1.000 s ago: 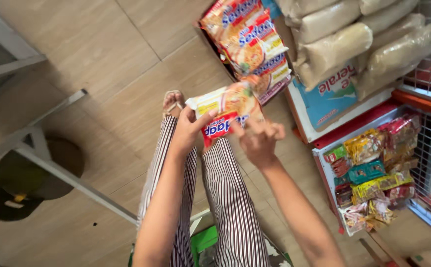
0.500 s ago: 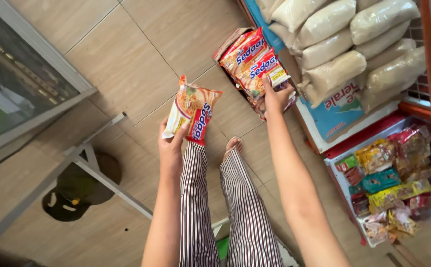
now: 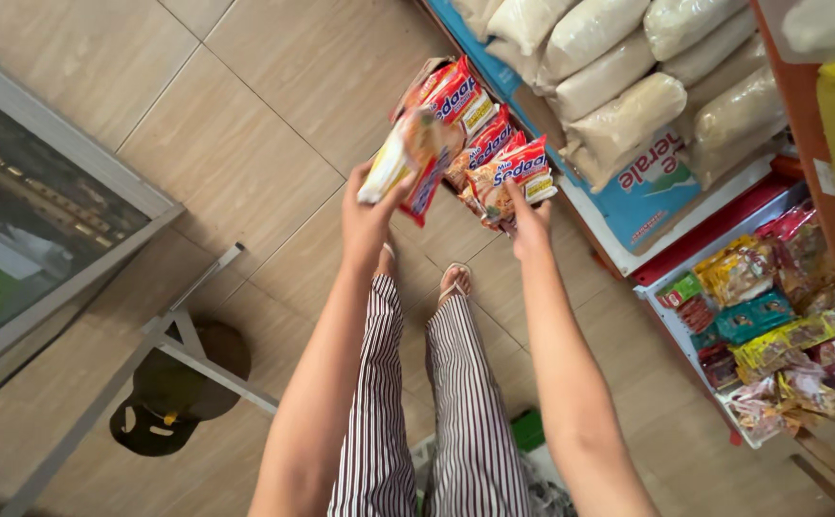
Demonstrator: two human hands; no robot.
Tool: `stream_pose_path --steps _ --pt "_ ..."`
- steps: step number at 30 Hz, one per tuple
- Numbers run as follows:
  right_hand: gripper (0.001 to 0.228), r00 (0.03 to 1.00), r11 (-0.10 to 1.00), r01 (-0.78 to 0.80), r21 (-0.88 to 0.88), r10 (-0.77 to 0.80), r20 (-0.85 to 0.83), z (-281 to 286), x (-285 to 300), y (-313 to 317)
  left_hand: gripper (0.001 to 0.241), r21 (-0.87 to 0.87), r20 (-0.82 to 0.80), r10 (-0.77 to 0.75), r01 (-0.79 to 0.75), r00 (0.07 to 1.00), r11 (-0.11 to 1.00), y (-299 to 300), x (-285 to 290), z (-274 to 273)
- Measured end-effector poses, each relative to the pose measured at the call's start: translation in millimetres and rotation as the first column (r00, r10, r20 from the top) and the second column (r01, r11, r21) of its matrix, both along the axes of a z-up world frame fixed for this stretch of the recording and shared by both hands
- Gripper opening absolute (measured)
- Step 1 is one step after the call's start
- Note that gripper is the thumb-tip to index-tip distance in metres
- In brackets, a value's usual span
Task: The person wipes a shelf surface with a cloth, then picks up multiple packets of instant noodles from a box on the floor and arranges them on the shelf. They handle different noodle brands, placing them in neat rows.
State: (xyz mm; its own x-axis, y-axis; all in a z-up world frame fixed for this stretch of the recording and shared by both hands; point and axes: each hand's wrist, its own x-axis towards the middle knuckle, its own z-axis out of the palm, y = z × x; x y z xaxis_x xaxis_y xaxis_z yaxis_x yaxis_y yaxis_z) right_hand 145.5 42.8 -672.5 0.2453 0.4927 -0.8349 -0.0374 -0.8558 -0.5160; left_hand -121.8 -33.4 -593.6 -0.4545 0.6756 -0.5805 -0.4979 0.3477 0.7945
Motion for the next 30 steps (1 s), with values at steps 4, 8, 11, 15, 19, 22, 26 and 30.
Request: stream_pose_path --steps 4,8,11,15,19,22,26,30 --pt "0.07 0.995 0.996 0.01 0.085 -0.001 -0.102 1 -13 -1 0.06 -0.122 -0.171 -0.24 0.222 0.955 0.967 37 9 -38" --pt "0.072 0.991 0.959 -0.119 0.257 0.1 0.083 2 -21 -8 0.062 -0.282 -0.568 -0.479 0.388 0.669 0.877 48 7 -62" --pt "0.08 0.995 0.94 -0.007 0.342 0.042 -0.095 5 -23 -17 0.064 -0.235 -0.663 -0.444 0.395 0.603 0.888 49 10 -72" --pt "0.073 0.982 0.964 0.047 0.262 0.003 -0.188 5 -23 -24 0.077 -0.264 -0.588 -0.45 0.367 0.672 0.892 57 19 -72" --pt "0.069 0.969 0.971 0.062 0.232 -0.003 -0.246 3 -26 -36 0.098 -0.306 -0.674 -0.465 0.356 0.574 0.883 69 27 -63" --pt "0.062 0.97 0.97 0.043 0.238 0.017 -0.244 11 -23 -51 0.067 -0.482 -0.478 -0.637 0.426 0.604 0.765 71 25 -54" --pt "0.057 0.938 0.972 0.134 0.192 -0.062 -0.342 47 -12 -74 0.057 -0.174 -0.577 -0.428 0.408 0.696 0.896 55 15 -31" --pt "0.057 0.876 0.967 0.227 0.114 -0.152 -0.457 103 4 -89 0.046 -0.189 -0.401 -0.451 0.41 0.797 0.892 13 -2 17"
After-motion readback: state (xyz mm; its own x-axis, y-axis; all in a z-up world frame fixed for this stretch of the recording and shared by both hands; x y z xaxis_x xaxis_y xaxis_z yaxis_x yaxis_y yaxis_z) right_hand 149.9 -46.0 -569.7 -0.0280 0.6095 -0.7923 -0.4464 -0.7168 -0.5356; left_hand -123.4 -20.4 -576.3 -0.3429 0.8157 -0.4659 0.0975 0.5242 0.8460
